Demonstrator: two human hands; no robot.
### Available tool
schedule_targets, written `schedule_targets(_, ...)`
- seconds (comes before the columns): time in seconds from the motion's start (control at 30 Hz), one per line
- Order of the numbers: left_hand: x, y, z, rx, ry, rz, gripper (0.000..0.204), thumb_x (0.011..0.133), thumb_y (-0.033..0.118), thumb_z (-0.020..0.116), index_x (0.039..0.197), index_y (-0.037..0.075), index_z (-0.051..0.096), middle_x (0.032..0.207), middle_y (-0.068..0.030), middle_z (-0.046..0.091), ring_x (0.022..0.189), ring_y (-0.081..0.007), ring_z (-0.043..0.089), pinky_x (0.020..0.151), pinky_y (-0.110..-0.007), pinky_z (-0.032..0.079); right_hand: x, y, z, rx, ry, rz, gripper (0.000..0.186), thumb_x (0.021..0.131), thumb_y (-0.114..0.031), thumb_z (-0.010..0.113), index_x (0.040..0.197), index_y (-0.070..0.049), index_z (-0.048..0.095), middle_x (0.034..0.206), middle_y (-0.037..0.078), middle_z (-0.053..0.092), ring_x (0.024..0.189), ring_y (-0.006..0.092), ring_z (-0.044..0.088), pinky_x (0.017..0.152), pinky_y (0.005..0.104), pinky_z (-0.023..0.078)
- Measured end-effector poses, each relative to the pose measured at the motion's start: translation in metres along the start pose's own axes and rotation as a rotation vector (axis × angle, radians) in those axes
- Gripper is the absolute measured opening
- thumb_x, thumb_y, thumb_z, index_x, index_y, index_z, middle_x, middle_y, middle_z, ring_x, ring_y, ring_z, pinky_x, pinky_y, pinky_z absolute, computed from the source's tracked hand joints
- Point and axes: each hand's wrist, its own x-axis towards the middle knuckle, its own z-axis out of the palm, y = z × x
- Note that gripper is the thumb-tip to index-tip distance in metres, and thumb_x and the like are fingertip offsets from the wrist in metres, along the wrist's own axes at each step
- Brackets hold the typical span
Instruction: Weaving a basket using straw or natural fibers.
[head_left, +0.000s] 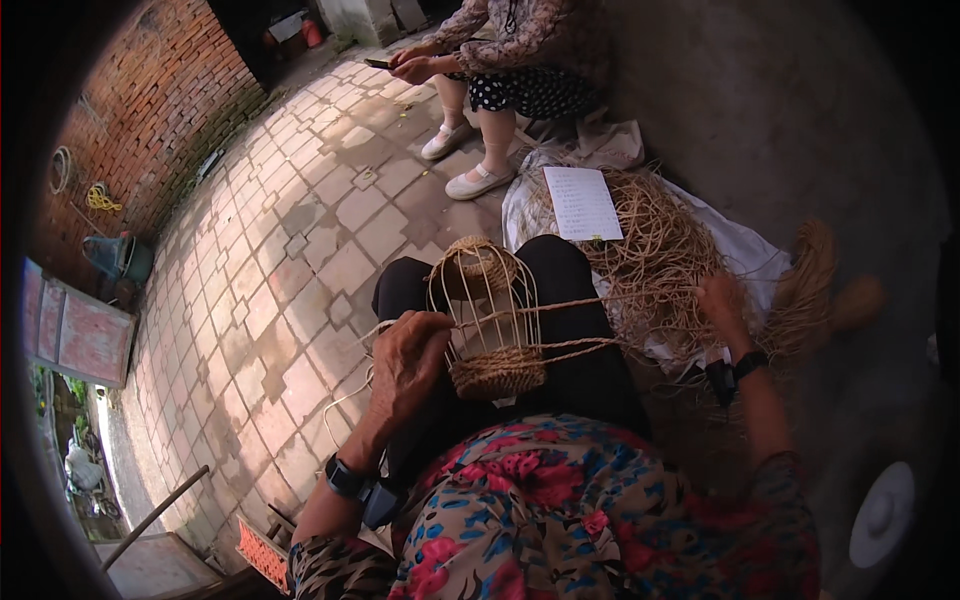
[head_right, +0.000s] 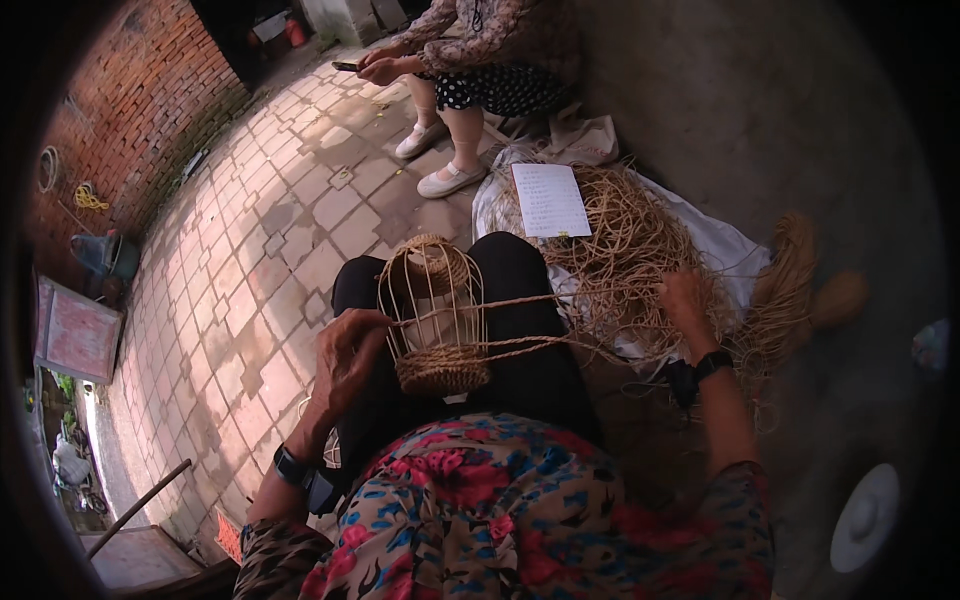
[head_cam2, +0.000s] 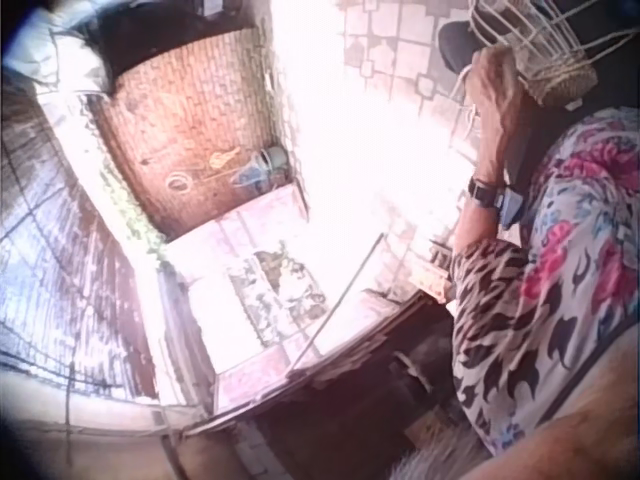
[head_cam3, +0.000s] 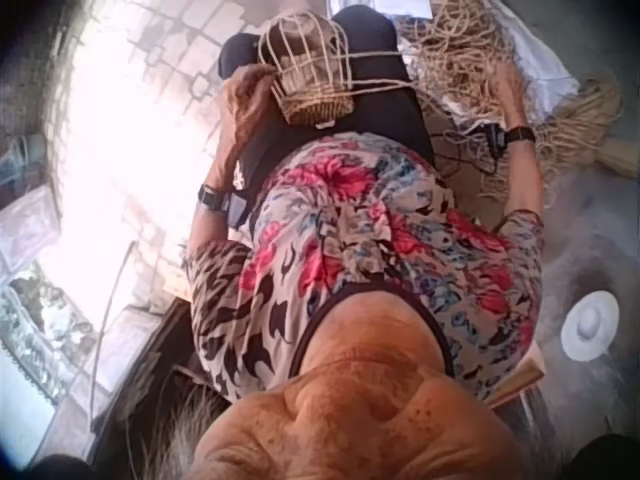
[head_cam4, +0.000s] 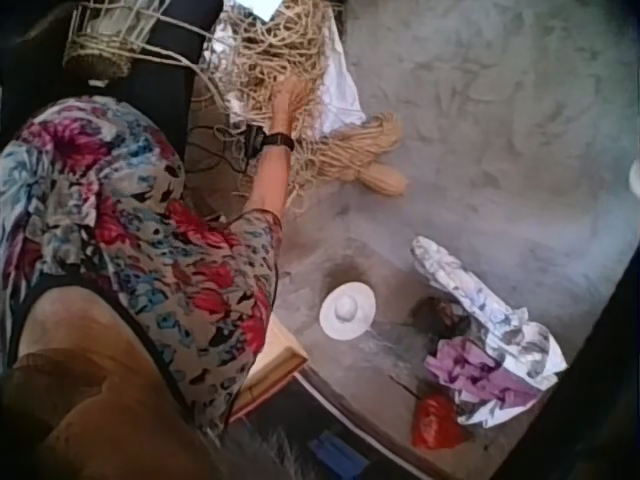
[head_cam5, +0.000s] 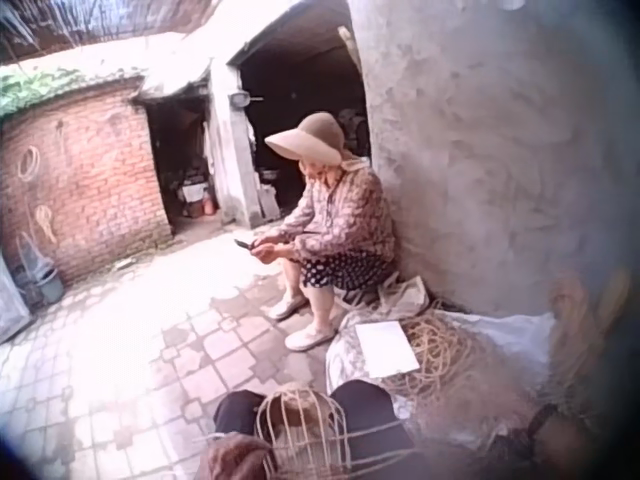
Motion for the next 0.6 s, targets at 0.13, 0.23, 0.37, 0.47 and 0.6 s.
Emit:
schedule_targets(0.13,-0.006,-0.010,-0.002,-0.044,0.106,-0.059,0.013,0.085,0.007,0.060,0.095,0.000,0.064,0.083,-0.0108,0.065,0.076,-0.0205,0.064,0.068,-0.031,0.050,0.011,-0.038,-0.013,0.203,0.245,-0.145,0.031,0.079,-0.021,0.067,0.105,-0.004,0.062,0.106,0.014,0.058,0.103,0.0313,0.053,0.090,0.0475,0.039)
schedule_targets(0.23,-0.002,-0.003,0.005,-0.104,0.089,-0.114,0.013,0.087,0.007,0.059,0.096,-0.001,0.064,0.080,-0.0087,0.065,0.075,-0.0156,0.062,0.069,-0.030,0.049,-0.009,-0.150,-0.050,0.564,0.258,-0.715,0.029,0.081,-0.021,0.066,0.106,-0.006,0.061,0.105,0.012,0.057,0.103,0.0293,0.052,0.090,0.0426,0.039)
schedule_targets(0.37,0.002,-0.004,0.004,-0.118,0.058,-0.125,0.013,0.088,0.007,0.057,0.097,-0.001,0.064,0.077,-0.0076,0.063,0.073,-0.0126,0.060,0.068,-0.027,0.048,-0.034,-0.198,-0.057,0.632,0.123,-0.938,0.019,0.083,-0.022,0.064,0.090,-0.004,0.062,0.104,0.010,0.056,0.104,0.0273,0.051,0.093,0.0406,0.036)
schedule_targets(0.47,0.001,-0.005,-0.003,-0.159,0.086,-0.181,0.013,0.088,0.007,0.057,0.097,0.000,0.064,0.076,-0.0060,0.063,0.075,-0.0107,0.059,0.069,-0.026,0.047,-0.019,-0.133,-0.043,0.535,0.217,-0.835,0.017,0.082,-0.021,0.066,0.078,-0.006,0.060,0.094,0.007,0.054,0.094,0.0249,0.052,0.085,0.0393,0.037)
schedule_targets(0.6,0.002,-0.022,-0.007,-0.317,0.096,-0.189,0.018,0.089,0.017,0.058,0.100,0.004,0.063,0.080,-0.0017,0.063,0.075,-0.0077,0.056,0.069,-0.023,0.044,0.008,0.051,-0.004,-0.276,0.093,0.166,0.017,0.082,-0.014,0.060,0.094,-0.003,0.066,0.103,0.015,0.057,0.106,0.0339,0.051,0.088,0.0540,0.038)
